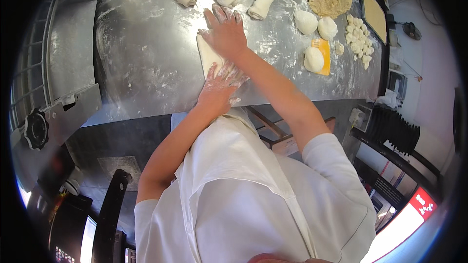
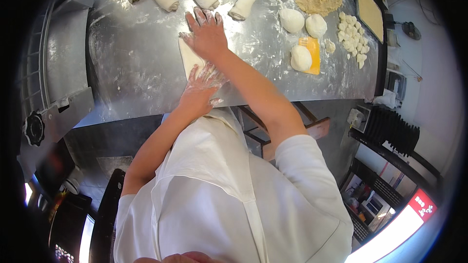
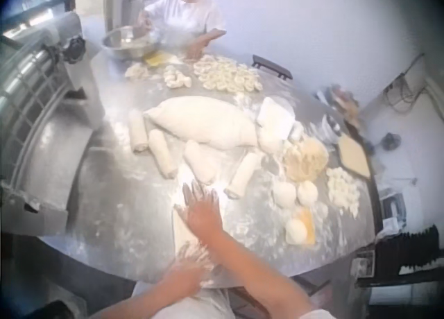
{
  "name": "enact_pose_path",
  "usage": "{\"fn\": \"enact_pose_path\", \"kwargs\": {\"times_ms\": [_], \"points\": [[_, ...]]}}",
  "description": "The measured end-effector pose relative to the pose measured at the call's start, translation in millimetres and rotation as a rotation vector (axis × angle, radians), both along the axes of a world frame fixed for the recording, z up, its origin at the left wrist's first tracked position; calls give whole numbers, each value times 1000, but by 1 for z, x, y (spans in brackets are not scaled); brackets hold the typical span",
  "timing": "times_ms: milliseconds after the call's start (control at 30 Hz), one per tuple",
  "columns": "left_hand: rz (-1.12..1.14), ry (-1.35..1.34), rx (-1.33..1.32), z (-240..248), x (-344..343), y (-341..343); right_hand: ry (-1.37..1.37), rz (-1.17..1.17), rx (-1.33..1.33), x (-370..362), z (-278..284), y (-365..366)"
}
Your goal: The person repeatedly feeds pieces of dough into a mechanical dough sheeter to flatten them. They then fold the flattened sheets by hand on a stainless steel table and pass them through the machine again. The process involves continuous handling of dough and operating the sheeter.
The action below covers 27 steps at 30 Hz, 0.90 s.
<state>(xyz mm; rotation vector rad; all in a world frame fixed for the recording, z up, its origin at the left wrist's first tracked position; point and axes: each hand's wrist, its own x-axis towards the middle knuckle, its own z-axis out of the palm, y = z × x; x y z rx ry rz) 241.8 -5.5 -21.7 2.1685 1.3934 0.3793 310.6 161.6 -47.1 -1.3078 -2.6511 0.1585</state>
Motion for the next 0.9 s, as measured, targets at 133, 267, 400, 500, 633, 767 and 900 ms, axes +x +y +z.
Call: {"fn": "enact_pose_path", "kwargs": {"times_ms": [133,267,400,500,633,767,900], "points": [[13,-31,-36,8,-7,-5,-22,-16,-154,-5,-1,9],[264,-185,-88,15,-41,-32,-176,1,-265,2,-1,-14],[676,-408,-150,3,-79,-34,-105,-62,-187,5,14,-76],[663,-466,-29,-7,-95,-3,-81,-48,-217,2,9,-78],[552,-338,78,-7,-85,65,176,-2,-268,21,12,-70],[421,-121,2,-7,-56,110,505,-232,-298,86,29,-71],[309,-65,-589,20,-42,146,427,-594,-71,166,15,-73]]}}
